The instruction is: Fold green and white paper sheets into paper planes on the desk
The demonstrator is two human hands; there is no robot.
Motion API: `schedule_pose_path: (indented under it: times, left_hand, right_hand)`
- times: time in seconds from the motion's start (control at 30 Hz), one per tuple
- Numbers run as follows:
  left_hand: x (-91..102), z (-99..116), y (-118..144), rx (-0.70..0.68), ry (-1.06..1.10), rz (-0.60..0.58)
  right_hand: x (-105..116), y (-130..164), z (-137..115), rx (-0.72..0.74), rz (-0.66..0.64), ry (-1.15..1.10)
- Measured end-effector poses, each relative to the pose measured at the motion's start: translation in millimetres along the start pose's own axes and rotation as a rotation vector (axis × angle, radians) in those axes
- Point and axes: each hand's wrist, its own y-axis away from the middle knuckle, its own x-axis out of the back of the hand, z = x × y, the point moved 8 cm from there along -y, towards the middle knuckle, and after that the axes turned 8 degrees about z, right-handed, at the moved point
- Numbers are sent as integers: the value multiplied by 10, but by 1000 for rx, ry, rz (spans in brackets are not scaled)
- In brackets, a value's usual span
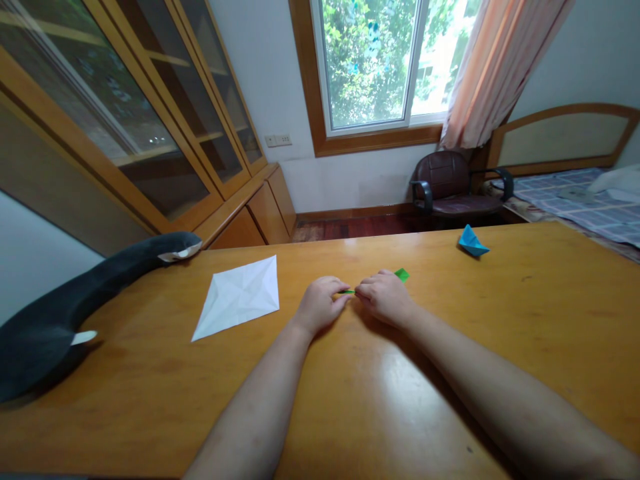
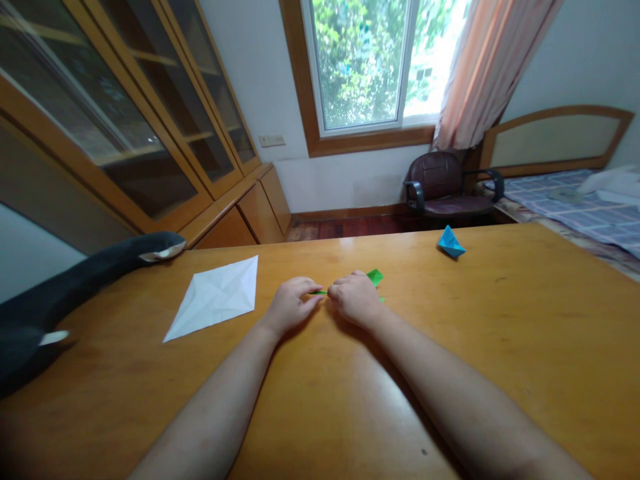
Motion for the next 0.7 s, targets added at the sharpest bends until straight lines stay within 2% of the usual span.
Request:
schedule_pose_path:
  times: [0.2,0.5,0.7]
  left_hand:
    - [-23,-43,-15,66,42,15]
    - [10,6,-14,25,52,48]
    - [5,59,-5,-20,26,48]
  right_hand:
    - [14,-3,-24,18,15,-4]
    - [36,-4,-26,15,77,-15]
    - [52,7,-38,34,72,-13]
